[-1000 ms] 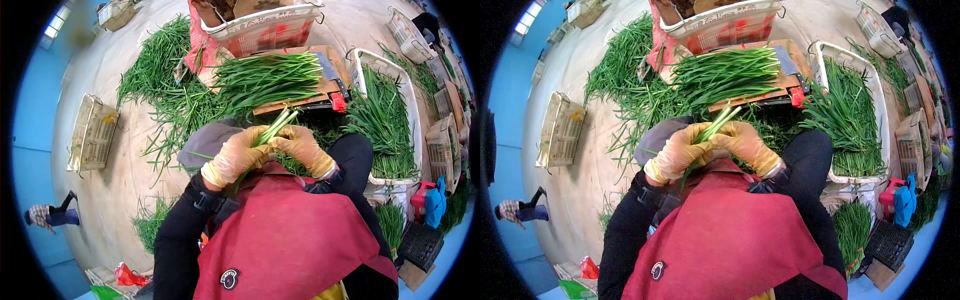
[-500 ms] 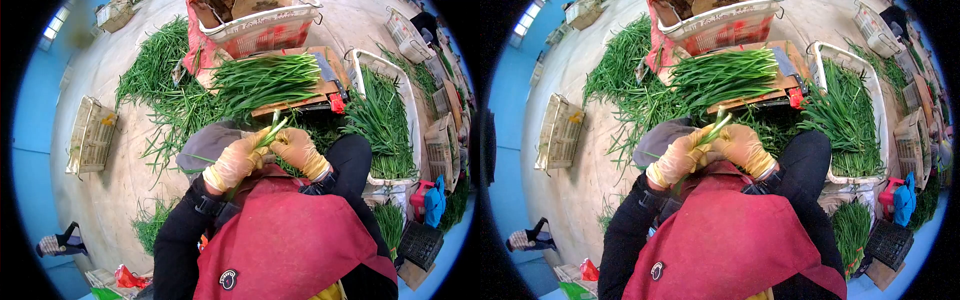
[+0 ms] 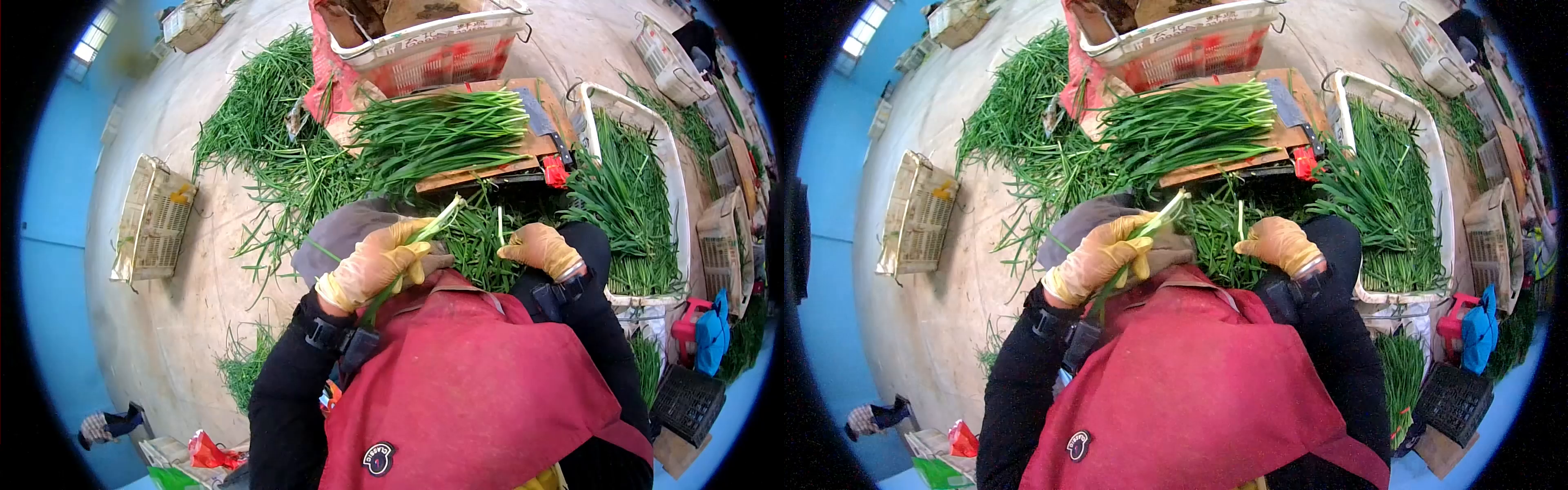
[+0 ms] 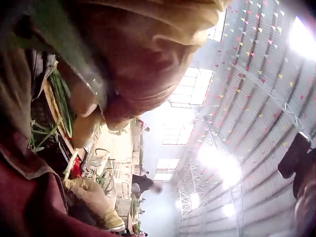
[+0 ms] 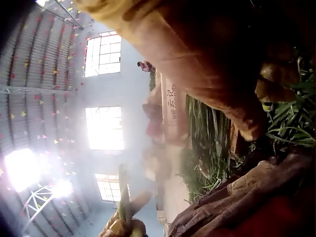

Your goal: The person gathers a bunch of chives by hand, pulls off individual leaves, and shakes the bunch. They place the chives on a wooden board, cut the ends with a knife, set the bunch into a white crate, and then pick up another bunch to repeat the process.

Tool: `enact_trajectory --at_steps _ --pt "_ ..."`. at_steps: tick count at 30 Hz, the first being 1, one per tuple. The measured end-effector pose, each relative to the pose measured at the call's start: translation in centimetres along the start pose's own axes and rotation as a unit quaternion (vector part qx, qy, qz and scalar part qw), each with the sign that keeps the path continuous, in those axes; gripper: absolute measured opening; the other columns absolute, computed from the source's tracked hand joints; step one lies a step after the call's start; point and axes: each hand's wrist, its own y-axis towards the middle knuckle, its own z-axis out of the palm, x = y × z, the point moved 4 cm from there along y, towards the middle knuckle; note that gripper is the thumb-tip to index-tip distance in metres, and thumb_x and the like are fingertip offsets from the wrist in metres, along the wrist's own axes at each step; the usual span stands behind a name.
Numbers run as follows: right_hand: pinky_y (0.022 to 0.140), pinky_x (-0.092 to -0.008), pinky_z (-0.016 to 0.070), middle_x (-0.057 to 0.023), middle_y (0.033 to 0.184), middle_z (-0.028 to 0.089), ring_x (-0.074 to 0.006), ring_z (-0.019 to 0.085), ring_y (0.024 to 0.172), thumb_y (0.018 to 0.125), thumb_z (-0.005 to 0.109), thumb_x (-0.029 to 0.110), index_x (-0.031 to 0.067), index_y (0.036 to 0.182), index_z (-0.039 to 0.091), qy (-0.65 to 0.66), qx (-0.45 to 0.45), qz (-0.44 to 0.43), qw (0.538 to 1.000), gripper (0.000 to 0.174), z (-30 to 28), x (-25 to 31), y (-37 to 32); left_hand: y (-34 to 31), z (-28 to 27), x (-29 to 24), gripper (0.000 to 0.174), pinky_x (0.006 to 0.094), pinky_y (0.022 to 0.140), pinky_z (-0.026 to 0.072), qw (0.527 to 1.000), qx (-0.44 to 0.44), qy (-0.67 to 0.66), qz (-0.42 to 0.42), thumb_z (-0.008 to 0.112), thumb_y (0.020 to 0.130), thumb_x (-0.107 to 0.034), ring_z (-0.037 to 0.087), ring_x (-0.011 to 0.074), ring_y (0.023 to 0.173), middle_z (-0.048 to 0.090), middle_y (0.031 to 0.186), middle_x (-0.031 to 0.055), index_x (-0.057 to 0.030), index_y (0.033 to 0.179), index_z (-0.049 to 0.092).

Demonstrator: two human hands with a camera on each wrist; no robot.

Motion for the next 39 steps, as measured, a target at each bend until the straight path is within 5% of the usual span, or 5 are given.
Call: enact_trajectory --at_steps 5,11,21,26,39 --pt "0.08 -0.0371 0.0521 -0.0149 0.1 0.07 -0.0295 0.067 0.092 0.088 0.069 0.022 0.0043 0.102 0.071 0.355 -0.13 -0.161 0.912 0.022 -1.8 4.5 -1.9 0.7 0.3 0.4 0.042 0.0184 0.052 0.0413 0.999 0.015 0.0 0.042 0.055 0.1 -0.023 0.052 0.0044 0.058 0.059 0.073 -0.0014 -0.0056 0.138 0.05" --pt "0.087 -0.0343 0.0493 -0.013 0.107 0.066 -0.0255 0.063 0.101 0.088 0.065 0.01 0.0039 0.113 0.068 0.306 -0.275 -0.352 0.841 0.026 -4.9 9.1 -2.1 1.3 1.2 0.1 0.044 0.0207 0.059 0.046 0.998 0.004 0.019 0.057 0.058 0.098 -0.027 0.057 0.0064 0.068 0.063 0.084 0.0024 -0.0029 0.134 0.053" --pt "0.064 -0.0163 0.0448 -0.0027 0.103 0.071 -0.0033 0.058 0.076 0.097 0.062 0.018 0.0008 0.111 0.069 0.5 -0.181 -0.222 0.817 0.023 -6.3 3.6 -0.9 1.6 -2.1 -1.4 0.052 0.0276 0.09 0.048 0.962 -0.028 0.247 0.11 0.07 0.087 -0.014 0.062 0.0197 0.11 0.066 0.111 0.01 0.0007 0.133 0.053" --pt "0.061 -0.0154 0.0431 -0.0042 0.102 0.072 -0.0028 0.058 0.072 0.097 0.06 0.017 0.0005 0.111 0.068 0.507 -0.197 -0.186 0.818 0.023 -8.0 2.3 -1.6 1.1 -2.7 -4.1 0.047 0.0363 0.103 0.0417 0.848 -0.192 0.368 0.33 0.076 0.078 -0.006 0.059 0.0272 0.113 0.061 0.124 0.0126 -0.0064 0.123 0.064" --pt "0.058 -0.0167 0.0405 -0.0036 0.088 0.071 -0.0035 0.055 0.066 0.098 0.06 0.019 0.0007 0.113 0.068 0.526 -0.221 -0.168 0.804 0.025 -7.5 1.3 -1.0 2.7 2.2 -7.4 0.039 0.0383 0.09 0.0498 0.746 -0.218 0.463 0.426 0.078 0.074 -0.01 0.063 0.0301 0.102 0.068 0.109 0.012 -0.0078 0.112 0.069"
